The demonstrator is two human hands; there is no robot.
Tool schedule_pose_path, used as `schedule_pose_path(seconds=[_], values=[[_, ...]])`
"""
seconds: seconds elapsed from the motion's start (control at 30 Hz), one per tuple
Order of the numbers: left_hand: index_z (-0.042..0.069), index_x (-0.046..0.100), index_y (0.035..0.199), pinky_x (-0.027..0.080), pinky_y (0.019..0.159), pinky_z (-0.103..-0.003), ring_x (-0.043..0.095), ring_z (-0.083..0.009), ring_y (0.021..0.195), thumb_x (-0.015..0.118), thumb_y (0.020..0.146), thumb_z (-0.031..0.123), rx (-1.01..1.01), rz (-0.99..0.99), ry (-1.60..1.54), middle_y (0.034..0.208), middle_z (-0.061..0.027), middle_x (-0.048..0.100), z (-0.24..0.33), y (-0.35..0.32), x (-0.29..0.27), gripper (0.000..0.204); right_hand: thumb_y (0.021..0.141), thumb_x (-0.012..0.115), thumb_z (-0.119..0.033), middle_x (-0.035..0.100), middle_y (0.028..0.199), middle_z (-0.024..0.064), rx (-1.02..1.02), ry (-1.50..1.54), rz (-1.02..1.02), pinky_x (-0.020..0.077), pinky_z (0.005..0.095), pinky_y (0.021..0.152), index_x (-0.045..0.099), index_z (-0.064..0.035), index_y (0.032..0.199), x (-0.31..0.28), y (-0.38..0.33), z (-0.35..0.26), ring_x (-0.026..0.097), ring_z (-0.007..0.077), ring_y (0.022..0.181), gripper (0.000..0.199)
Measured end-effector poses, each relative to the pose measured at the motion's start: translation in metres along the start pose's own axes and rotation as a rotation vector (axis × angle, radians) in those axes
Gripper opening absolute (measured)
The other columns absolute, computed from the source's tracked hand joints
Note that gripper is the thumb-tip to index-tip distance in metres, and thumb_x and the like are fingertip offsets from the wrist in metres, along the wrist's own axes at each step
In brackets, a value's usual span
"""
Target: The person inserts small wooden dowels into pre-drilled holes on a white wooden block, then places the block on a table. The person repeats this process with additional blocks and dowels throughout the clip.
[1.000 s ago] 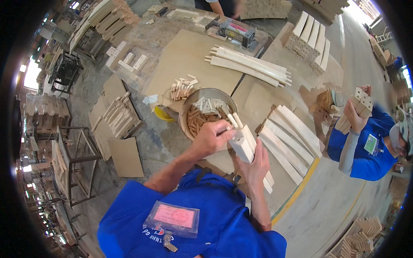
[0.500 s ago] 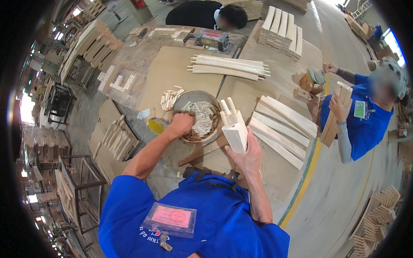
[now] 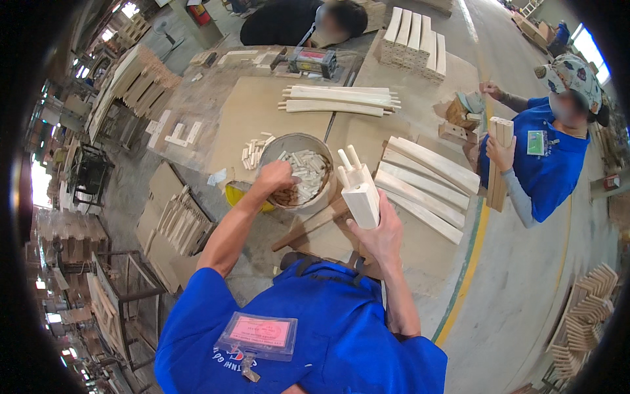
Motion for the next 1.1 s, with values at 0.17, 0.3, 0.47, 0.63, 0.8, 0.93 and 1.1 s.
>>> schedule_pose_path(seconds=[0.17, 0.3, 0.47, 0.63, 0.8, 0.93, 1.1], values=[[0.0, 0.074, 0.09, 0.058, 0.07, -0.046, 0.072, -0.0359, 0.083, 0.075, 0.078, 0.026, 0.099, -0.331, -0.188, 0.091, -0.0202, 0.074, 0.002, 0.021, 0.004, 0.029, 0.063, 0.092, -0.025, 0.069, 0.115, 0.0218, -0.03, -0.01, -0.032, 0.0567, 0.042, 0.09, 0.05, 0.0043, 0.144, 0.005, -0.001, -0.008, 0.069, 0.0344, 0.104, 0.096], [0.004, 0.071, 0.086, 0.056, 0.063, -0.034, 0.069, -0.0177, 0.076, 0.078, 0.08, 0.022, -0.057, -0.455, -0.884, 0.082, -0.0082, 0.07, -0.001, 0.003, -0.014, 0.02, 0.063, 0.092, -0.026, 0.069, 0.115, 0.0221, -0.013, -0.01, -0.043, 0.0568, 0.0422, 0.089, 0.05, 0.0039, 0.144, 0.006, 0.0, -0.003, 0.069, 0.0351, 0.104, 0.097], [0.002, 0.066, 0.107, 0.05, 0.061, -0.025, 0.061, -0.0074, 0.071, 0.073, 0.09, 0.006, 0.107, -0.34, -1.419, 0.087, -0.0015, 0.065, 0.077, -0.054, -0.124, 0.019, 0.063, 0.088, -0.026, 0.069, 0.116, 0.0209, 0.03, -0.033, -0.108, 0.0567, 0.043, 0.09, 0.051, -0.0003, 0.145, 0.005, 0.003, 0.006, 0.069, 0.0353, 0.105, 0.093], [0.006, 0.069, 0.102, 0.053, 0.071, -0.034, 0.066, -0.0171, 0.082, 0.074, 0.09, 0.007, 0.388, 0.072, -1.043, 0.097, -0.006, 0.067, 0.108, -0.07, -0.155, 0.012, 0.064, 0.083, -0.023, 0.07, 0.116, 0.0195, -0.083, -0.092, -0.26, 0.056, 0.0447, 0.091, 0.052, -0.0037, 0.144, 0.016, 0.012, 0.0, 0.069, 0.0369, 0.105, 0.087], [0.008, 0.073, 0.102, 0.049, 0.095, -0.041, 0.058, -0.0317, 0.116, 0.075, 0.086, 0.007, 0.502, 0.501, -0.677, 0.136, -0.0172, 0.055, 0.122, -0.073, -0.14, 0.016, 0.065, 0.08, -0.019, 0.069, 0.112, 0.0193, -0.065, -0.003, -0.364, 0.0555, 0.0455, 0.089, 0.052, -0.0059, 0.142, 0.016, 0.022, -0.01, 0.068, 0.0385, 0.102, 0.083], [0.007, 0.073, 0.1, 0.044, 0.102, -0.042, 0.054, -0.0314, 0.123, 0.073, 0.087, 0.008, 0.391, 0.515, -0.743, 0.144, -0.0168, 0.049, 0.125, -0.067, -0.131, 0.012, 0.065, 0.08, -0.017, 0.069, 0.108, 0.0181, -0.13, -0.019, -0.278, 0.0563, 0.0448, 0.085, 0.052, -0.007, 0.142, 0.014, 0.022, -0.01, 0.069, 0.0377, 0.098, 0.082], [0.005, 0.072, 0.098, 0.042, 0.105, -0.041, 0.052, -0.0289, 0.125, 0.07, 0.092, 0.007, 0.309, 0.47, -0.895, 0.149, -0.0156, 0.043, 0.125, -0.064, -0.119, 0.007, 0.063, 0.081, -0.017, 0.068, 0.101, 0.0166, -0.171, -0.071, -0.249, 0.0569, 0.0443, 0.079, 0.052, -0.0078, 0.143, 0.018, 0.028, -0.004, 0.069, 0.0362, 0.092, 0.085]])
Point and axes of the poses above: each hand's wrist, its own y-axis towards the middle knuckle, its own x-axis out of the palm, z = x × y, the point moved 3 cm from there along y, towards the middle knuckle
